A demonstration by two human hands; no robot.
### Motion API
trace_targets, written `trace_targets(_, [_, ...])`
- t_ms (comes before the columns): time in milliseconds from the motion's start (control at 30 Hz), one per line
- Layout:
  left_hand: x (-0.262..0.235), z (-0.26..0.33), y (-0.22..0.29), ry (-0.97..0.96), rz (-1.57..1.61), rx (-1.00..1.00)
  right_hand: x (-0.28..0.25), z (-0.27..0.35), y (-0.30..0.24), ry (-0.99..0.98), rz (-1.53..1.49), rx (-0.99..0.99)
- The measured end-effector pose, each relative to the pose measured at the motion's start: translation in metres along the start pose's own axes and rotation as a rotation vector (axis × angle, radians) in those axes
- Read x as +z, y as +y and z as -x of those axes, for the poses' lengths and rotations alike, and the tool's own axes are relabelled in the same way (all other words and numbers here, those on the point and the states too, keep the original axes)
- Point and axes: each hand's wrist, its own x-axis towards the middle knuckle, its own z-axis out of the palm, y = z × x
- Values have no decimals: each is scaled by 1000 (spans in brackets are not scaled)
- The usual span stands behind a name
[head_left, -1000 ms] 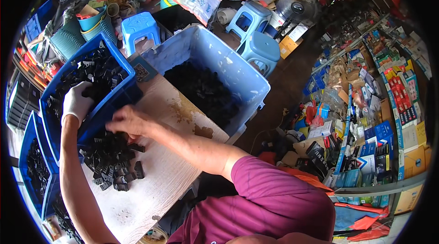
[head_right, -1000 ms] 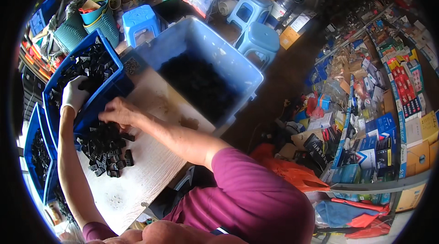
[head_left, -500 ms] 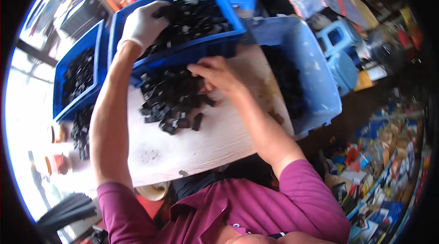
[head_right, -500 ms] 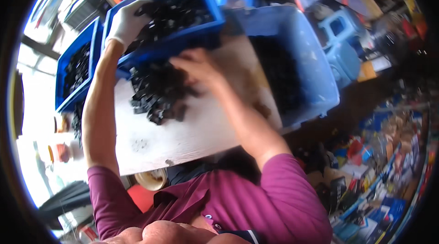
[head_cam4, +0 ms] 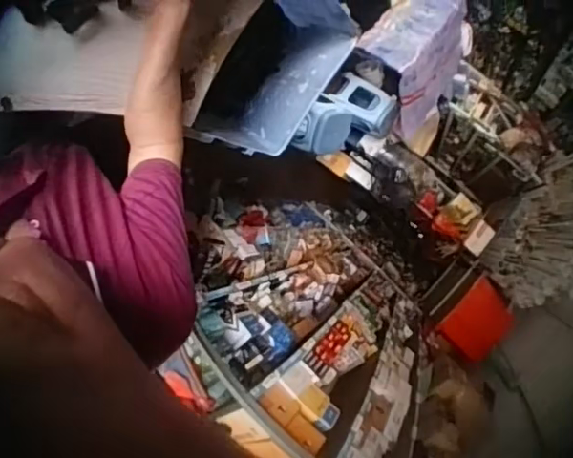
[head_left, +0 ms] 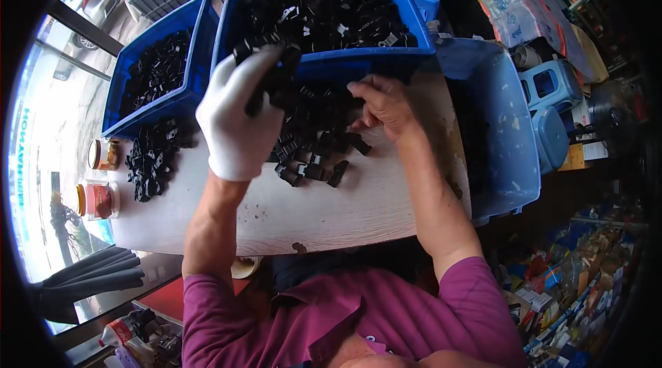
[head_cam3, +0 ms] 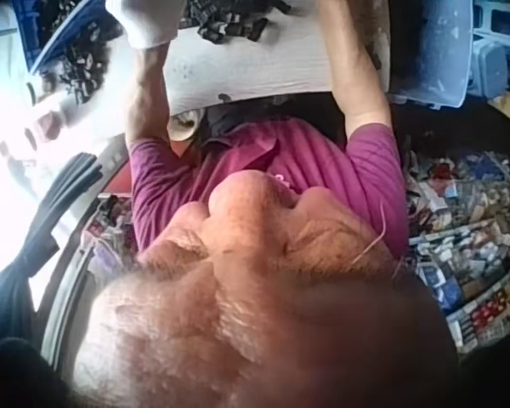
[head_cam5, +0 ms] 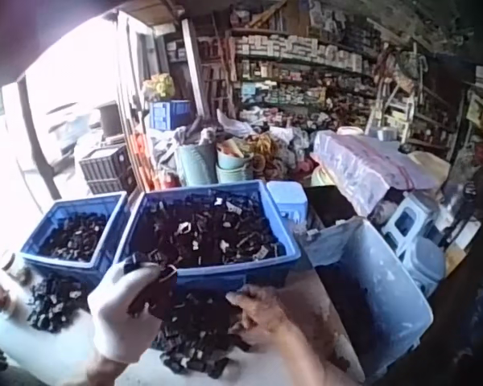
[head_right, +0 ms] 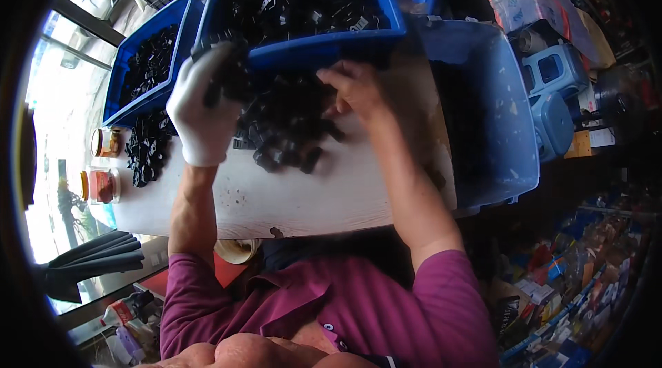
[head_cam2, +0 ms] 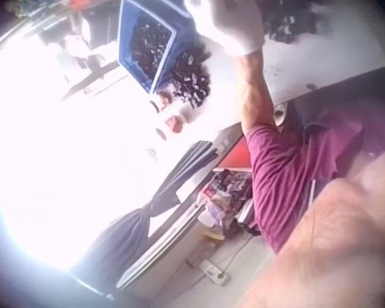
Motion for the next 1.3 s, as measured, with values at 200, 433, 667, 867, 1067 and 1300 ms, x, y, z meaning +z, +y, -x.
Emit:
trace_targets(200, [20, 55, -4, -169, -191, 15, 1, -6, 7, 79, 138, -169])
trace_targets(433, [41, 67, 1, -272, -342, 38, 0, -2, 2, 57, 145, -159])
trace_targets(667, [36, 57, 12, -365, -296, 99, 1, -6, 10, 105, 124, -243])
trace_targets(867, [43, 55, 9, -366, -226, 195, 1, -4, 7, 156, 119, -215])
trace_targets(1067, [33, 27, 11, -201, -143, 219, -3, -5, 6, 196, 110, -134])
trace_targets(1300, [36, -34, -10, -146, -47, 162, 1, -3, 6, 268, 40, -154])
